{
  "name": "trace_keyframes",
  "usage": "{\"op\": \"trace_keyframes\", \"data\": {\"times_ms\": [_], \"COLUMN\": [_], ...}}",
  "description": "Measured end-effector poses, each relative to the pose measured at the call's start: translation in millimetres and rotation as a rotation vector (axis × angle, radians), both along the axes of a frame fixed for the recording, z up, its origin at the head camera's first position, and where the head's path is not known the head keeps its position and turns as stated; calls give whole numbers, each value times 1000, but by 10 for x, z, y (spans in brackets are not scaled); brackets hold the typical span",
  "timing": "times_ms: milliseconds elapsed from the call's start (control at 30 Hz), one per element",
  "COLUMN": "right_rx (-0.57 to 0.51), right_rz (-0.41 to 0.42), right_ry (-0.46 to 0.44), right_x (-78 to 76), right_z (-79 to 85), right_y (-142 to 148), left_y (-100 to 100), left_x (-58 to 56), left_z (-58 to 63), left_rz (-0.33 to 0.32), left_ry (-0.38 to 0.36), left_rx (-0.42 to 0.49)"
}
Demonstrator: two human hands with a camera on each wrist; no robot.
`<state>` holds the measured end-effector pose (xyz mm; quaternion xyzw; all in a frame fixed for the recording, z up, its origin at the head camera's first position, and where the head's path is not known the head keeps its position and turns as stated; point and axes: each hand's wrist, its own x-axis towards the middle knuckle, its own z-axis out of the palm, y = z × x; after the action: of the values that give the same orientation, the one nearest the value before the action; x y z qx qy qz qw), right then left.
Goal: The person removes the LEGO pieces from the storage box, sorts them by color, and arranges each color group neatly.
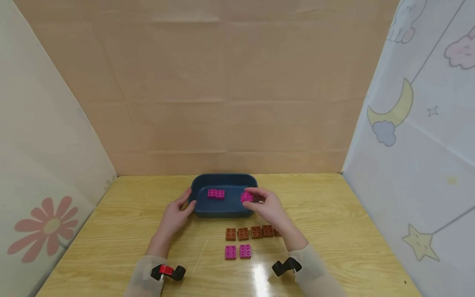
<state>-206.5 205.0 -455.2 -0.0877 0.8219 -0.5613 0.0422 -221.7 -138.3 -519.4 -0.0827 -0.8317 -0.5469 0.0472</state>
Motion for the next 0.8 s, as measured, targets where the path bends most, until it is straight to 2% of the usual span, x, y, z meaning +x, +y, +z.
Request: {"op": "trace_keyframes", "data": {"times_ms": [133, 367, 533, 800], "right_rx": [-40, -62, -8, 89], "right_rz": [39, 159, 222, 297], "right_ry": [-28, -63, -59, 0], "right_x": [143, 352, 436, 471], "right_z": [-28, -95, -118, -106], "right_y": [165, 419, 544, 585], "left_y": [-2, -2, -2, 0], "left_x": [-12, -8, 2, 4], "left_z": [-5, -6, -3, 6], "left_rz": [1, 12, 13, 12], "left_ry": [10, 11, 6, -3], "left_rx": [-9, -16, -22, -12]}}
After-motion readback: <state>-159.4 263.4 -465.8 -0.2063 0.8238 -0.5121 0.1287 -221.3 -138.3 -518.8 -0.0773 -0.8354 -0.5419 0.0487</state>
